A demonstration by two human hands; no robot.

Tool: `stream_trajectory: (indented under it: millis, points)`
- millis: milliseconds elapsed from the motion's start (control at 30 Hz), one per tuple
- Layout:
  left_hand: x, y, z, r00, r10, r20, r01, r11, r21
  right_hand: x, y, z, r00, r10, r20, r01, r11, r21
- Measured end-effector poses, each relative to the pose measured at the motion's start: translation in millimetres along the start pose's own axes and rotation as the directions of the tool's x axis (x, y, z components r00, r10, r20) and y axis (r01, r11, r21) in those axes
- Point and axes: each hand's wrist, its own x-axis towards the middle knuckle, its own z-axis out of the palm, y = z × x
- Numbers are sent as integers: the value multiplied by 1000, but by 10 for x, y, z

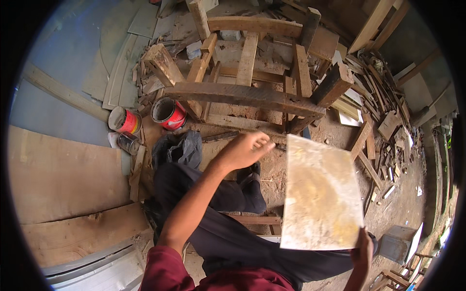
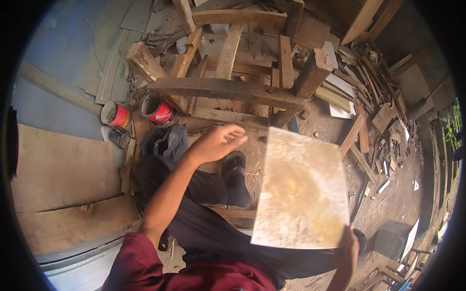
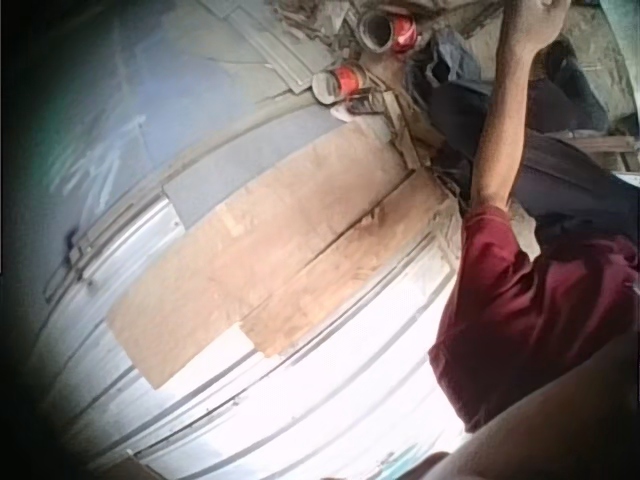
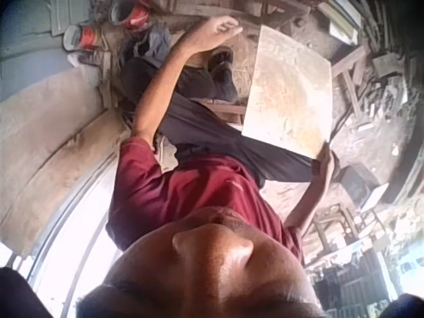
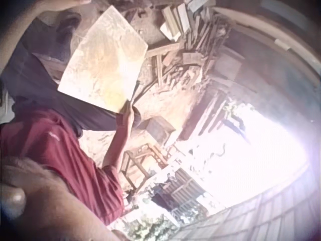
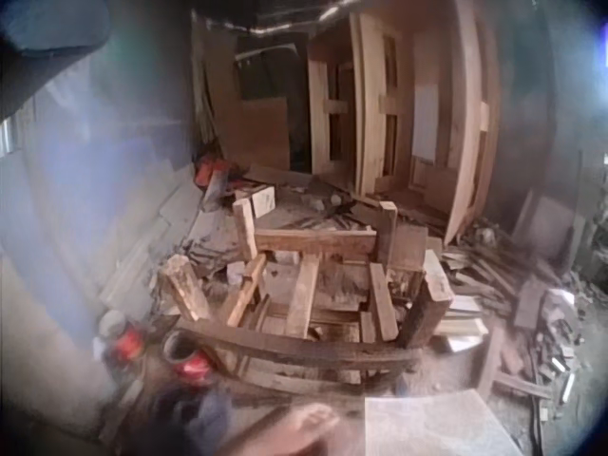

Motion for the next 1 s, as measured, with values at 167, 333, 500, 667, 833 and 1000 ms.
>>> stream_trajectory:
  millis: [167,333,500,667,833,1000]
  points:
    - [222,-327,-1206,638,600,-482,-251,754,607,-195,272,1485,897,251,365,-241,968,-74]
    - [424,-796,-1912,799,557,-227,-169,570,804,183,326,2891,767,-91,635,56,996,74]
    - [501,-818,-1821,816,487,-312,-45,591,805,730,368,4169,814,-170,555,87,981,173]
    - [472,-790,-1830,834,442,-331,-1,600,800,1131,93,5357,905,-119,408,-12,953,303]
    - [658,-693,-1720,801,484,-352,-32,621,783,1993,381,5531,969,-37,243,-60,923,379]
    - [503,-767,-1790,793,484,-370,6,601,800,1738,744,5588,949,18,315,-120,944,308]
